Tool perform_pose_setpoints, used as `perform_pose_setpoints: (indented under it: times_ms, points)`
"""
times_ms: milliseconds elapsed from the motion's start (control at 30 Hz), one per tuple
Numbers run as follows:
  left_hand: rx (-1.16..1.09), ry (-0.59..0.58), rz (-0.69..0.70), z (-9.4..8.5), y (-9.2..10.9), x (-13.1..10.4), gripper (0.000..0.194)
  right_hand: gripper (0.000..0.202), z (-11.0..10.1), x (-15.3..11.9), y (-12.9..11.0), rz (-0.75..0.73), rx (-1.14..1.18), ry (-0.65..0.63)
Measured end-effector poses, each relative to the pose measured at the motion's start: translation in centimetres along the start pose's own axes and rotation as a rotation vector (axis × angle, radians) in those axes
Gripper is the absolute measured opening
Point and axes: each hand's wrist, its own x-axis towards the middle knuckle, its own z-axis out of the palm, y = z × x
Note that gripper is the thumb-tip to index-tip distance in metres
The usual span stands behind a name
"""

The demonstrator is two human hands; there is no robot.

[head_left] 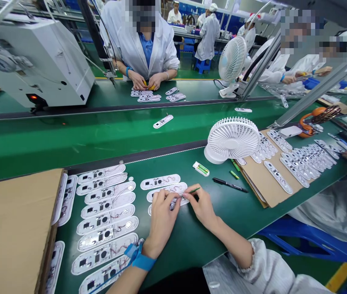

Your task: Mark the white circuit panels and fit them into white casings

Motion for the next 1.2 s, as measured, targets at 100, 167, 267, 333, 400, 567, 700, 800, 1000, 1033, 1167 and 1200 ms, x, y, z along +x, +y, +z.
perform_pose_setpoints:
  times_ms: [100,167,267,333,400,567,700,800,1000,1033,1167,1200]
  points:
    - [0.007,0.003,0.004,-0.1,0.0,-0.1,0.010,0.006,0.1,0.0,0.1,-0.041,-0.004,-0.007]
    - [0.025,-0.008,0.021,-0.3,0.0,-0.3,0.012,0.007,0.1,0.0,0.2,-0.067,-0.006,-0.012]
    - [0.120,-0.007,0.109,-0.8,-0.2,-0.9,0.020,0.008,0.1,0.1,0.4,-0.093,-0.006,-0.016]
    - [0.205,0.014,0.189,-1.0,-0.4,-1.4,0.025,0.009,0.2,0.2,0.5,-0.102,-0.005,-0.016]
    - [0.273,0.028,0.246,-1.2,-0.7,-1.7,0.027,0.009,0.3,0.2,0.6,-0.109,-0.007,-0.012]
    - [0.340,0.033,0.288,-1.2,-1.1,-2.0,0.026,0.009,0.4,0.2,0.8,-0.141,-0.037,-0.005]
    - [0.358,0.031,0.299,-1.1,-1.0,-2.0,0.028,0.014,0.5,0.0,0.7,-0.200,-0.086,-0.020]
    - [0.367,0.021,0.286,-1.0,-1.0,-2.1,0.029,0.017,0.7,0.0,0.6,-0.218,-0.108,-0.021]
    - [0.350,-0.006,0.246,-0.9,-1.1,-2.2,0.028,0.013,0.8,0.4,0.8,-0.150,-0.052,-0.002]
    - [0.344,-0.006,0.241,-0.9,-1.0,-2.2,0.027,0.011,0.7,0.5,0.8,-0.128,-0.028,0.013]
    - [0.345,0.009,0.211,-0.9,-1.0,-2.3,0.027,0.009,0.4,0.6,1.0,-0.023,0.065,0.147]
    - [0.351,0.011,0.204,-0.9,-1.0,-2.2,0.026,0.009,0.4,0.6,1.0,0.001,0.081,0.188]
